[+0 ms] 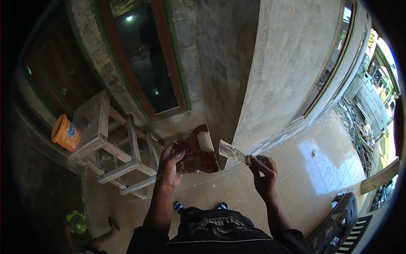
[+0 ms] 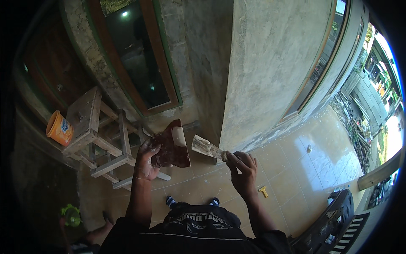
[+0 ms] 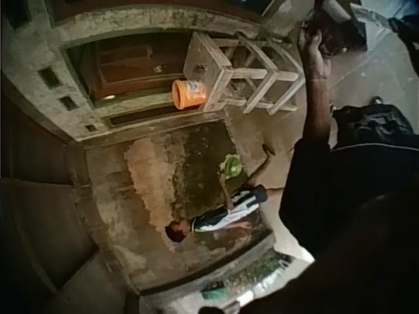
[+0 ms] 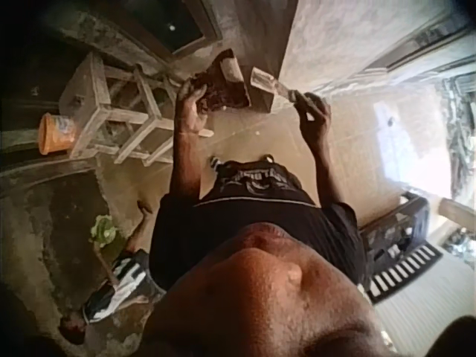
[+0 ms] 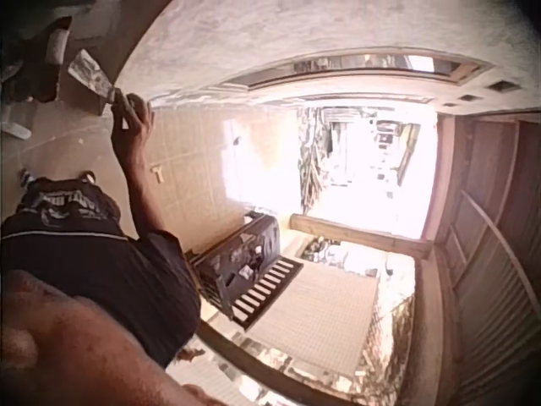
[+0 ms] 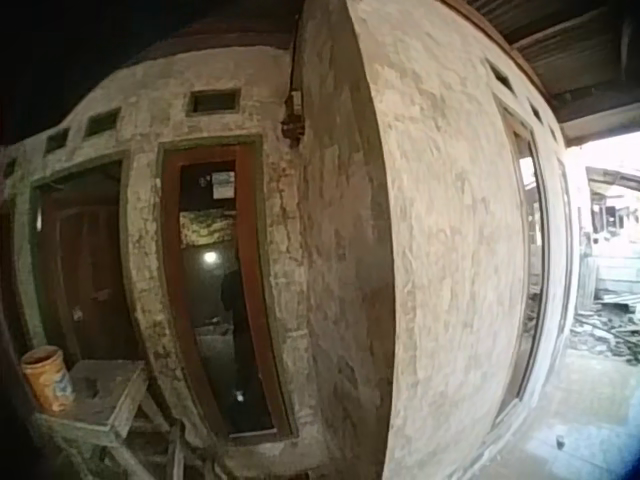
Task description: The person applies plaster to a wall using a putty knife and a hawk. They scoop plaster from the hawk onto the knife, spread it onto the wall to fill gaps, and then dip a paint brush into a bucket of water to clean the tools.
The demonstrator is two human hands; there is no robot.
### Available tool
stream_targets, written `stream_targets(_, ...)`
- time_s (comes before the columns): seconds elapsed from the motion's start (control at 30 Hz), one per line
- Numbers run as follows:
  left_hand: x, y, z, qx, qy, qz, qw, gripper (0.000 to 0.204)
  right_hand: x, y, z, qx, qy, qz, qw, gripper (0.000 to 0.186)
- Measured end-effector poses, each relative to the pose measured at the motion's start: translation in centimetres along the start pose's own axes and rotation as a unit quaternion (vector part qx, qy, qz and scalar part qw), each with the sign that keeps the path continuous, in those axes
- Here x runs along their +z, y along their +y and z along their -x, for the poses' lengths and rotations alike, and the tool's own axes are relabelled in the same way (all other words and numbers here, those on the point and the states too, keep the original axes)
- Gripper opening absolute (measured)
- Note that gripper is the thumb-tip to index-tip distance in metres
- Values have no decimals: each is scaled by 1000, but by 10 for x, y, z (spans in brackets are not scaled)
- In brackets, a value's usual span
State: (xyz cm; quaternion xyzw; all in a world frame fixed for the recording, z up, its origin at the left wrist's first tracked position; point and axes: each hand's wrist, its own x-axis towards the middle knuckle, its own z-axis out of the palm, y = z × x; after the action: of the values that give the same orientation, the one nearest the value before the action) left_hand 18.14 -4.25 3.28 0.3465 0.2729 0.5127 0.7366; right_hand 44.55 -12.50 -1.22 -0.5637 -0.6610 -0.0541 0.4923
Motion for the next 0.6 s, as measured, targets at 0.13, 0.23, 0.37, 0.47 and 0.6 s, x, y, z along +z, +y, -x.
stream_targets(0.13, 6, -8, 0, 80, 48, -8, 996, 30, -5, 2, 11, 206, -66, -278, 936, 20)
stream_targets(0.23, 8, -24, -3, 163, 132, -67, 976, 32, -14, -15, 6, 353, -183, -398, 827, 36)
stream_targets(0.37, 21, -39, -1, 197, 134, -120, 964, 37, -12, -11, 4, 393, -248, -390, 795, 34)
stream_targets(0.47, 26, -50, -2, 229, 114, -175, 951, 36, -9, -6, 4, 382, -233, -394, 803, 34)
stream_targets(0.6, 35, -51, -2, 242, 104, -228, 937, 36, -10, 0, -2, 389, -230, -397, 799, 35)
